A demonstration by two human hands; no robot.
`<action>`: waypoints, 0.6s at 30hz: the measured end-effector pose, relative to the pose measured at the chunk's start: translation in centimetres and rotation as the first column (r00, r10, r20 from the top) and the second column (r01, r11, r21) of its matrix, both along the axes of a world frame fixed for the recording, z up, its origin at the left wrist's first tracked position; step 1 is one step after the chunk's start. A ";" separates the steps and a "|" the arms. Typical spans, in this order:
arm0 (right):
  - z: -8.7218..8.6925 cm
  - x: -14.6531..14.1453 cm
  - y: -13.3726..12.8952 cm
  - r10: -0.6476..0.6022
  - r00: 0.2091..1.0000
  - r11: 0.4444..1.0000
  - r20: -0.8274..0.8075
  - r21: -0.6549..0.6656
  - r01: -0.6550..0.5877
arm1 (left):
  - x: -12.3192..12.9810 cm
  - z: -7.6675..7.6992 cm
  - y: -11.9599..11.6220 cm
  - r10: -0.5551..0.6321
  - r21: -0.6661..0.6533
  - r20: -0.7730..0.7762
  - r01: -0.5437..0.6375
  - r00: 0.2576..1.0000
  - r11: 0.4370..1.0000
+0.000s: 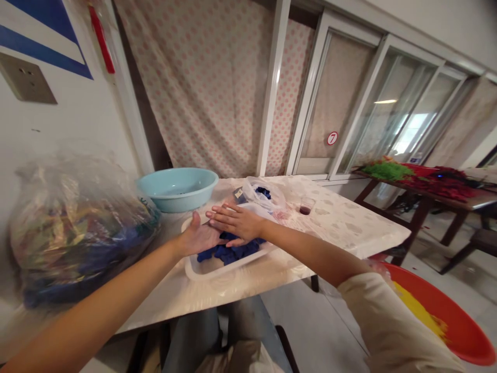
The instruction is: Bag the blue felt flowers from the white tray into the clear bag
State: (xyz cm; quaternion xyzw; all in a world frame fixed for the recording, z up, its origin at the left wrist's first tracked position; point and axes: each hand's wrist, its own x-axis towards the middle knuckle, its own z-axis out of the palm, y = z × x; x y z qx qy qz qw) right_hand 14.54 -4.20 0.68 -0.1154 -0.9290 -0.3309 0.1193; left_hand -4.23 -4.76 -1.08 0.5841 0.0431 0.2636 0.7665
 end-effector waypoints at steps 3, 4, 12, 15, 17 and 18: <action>0.7 0.2 0.2 0.024 0.998 1.000 0.052 0.016 -0.025 | -0.7 -0.9 0.5 -0.001 0.241 -0.071 0.019 0.997 0.970; 0.8 0.3 0.3 0.030 0.998 0.999 0.064 0.016 -0.031 | -1.1 -0.9 0.7 0.025 0.322 -0.142 0.022 0.989 0.946; 0.6 2.0 1.6 -0.053 0.995 0.995 0.090 -0.075 0.060 | -1.4 1.4 0.8 0.378 0.799 -0.365 0.078 0.851 0.597; 0.8 2.0 1.7 -0.061 0.989 0.990 0.133 -0.119 0.077 | -1.0 1.4 0.6 0.503 0.877 -0.310 0.039 0.807 0.479; 1.1 1.8 1.6 -0.058 0.984 0.988 0.171 -0.133 0.081 | -0.8 1.3 0.3 0.548 0.899 -0.306 0.048 0.779 0.435; 1.3 1.6 1.4 -0.050 0.980 0.988 0.194 -0.134 0.077 | -0.7 1.4 0.2 0.555 0.904 -0.324 0.078 0.766 0.420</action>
